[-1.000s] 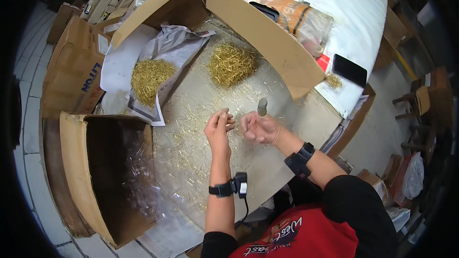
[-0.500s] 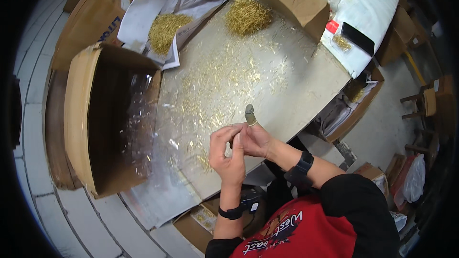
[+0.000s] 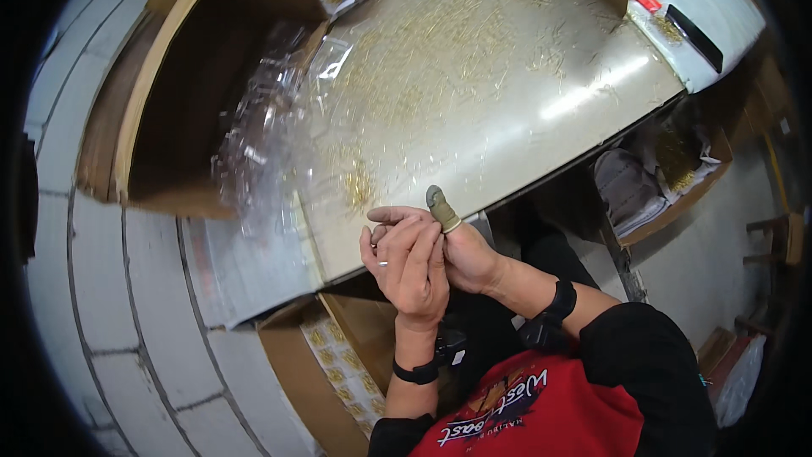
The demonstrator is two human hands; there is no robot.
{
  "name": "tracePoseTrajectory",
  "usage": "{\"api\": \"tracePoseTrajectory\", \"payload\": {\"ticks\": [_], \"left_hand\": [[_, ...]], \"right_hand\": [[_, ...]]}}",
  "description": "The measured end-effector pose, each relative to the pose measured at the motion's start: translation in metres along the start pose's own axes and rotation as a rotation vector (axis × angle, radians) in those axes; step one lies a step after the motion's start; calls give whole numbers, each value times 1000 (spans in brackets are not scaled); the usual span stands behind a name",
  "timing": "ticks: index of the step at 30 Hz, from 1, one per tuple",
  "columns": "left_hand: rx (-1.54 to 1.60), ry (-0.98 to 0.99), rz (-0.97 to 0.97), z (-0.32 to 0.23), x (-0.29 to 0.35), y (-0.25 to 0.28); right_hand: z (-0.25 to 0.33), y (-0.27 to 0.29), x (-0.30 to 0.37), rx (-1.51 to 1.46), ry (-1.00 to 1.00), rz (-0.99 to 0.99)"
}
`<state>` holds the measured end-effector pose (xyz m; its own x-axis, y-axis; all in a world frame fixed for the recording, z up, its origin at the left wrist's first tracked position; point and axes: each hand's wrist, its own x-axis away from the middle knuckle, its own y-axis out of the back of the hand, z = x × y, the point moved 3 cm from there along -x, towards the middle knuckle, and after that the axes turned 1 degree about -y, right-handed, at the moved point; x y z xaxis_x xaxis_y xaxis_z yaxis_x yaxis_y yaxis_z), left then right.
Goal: The person scoops loose yellow strands from a table into small clear plastic bags using a small scoop. They then place the filled bags into a cardboard box containing other pre-filled bags. The person repeats this process multiple times, filling several bags and arranging them in the box.
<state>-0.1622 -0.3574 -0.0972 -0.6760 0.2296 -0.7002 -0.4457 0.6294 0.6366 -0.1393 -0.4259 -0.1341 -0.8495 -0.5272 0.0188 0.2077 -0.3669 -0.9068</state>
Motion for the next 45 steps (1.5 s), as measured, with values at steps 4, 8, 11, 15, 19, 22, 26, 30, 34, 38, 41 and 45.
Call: {"api": "tracePoseTrajectory", "payload": {"ticks": [4,8,11,15,19,22,26,30,34,38,41,45], "left_hand": [[-13,13,-103,-25,50,21],[10,-15,-85,-65,87,45],[-31,-70,-95,-92,99,58],[-17,-61,-110,-109,113,72],[33,-61,-72,-113,120,80],[12,-70,-65,-111,125,79],[21,-66,-67,-103,124,68],[132,-96,-68,-101,118,59],[128,-143,-42,-106,119,50],[149,-137,-28,-111,126,40],[183,-114,-37,-111,128,35],[395,-43,-24,-107,123,36]], "right_hand": [[-40,0,40,3,4,111],[-63,-9,94,-16,-38,77],[-68,-15,122,-81,-88,123],[-78,-25,147,-89,-113,123],[-88,-18,156,-97,-106,76],[-91,-18,158,-98,-116,85],[-92,-6,153,-31,-111,-38],[-76,-3,155,139,-88,-12],[-62,5,155,272,-39,66],[-58,16,159,309,12,8],[-51,20,164,455,132,-68],[-39,21,169,684,281,-193]]}}
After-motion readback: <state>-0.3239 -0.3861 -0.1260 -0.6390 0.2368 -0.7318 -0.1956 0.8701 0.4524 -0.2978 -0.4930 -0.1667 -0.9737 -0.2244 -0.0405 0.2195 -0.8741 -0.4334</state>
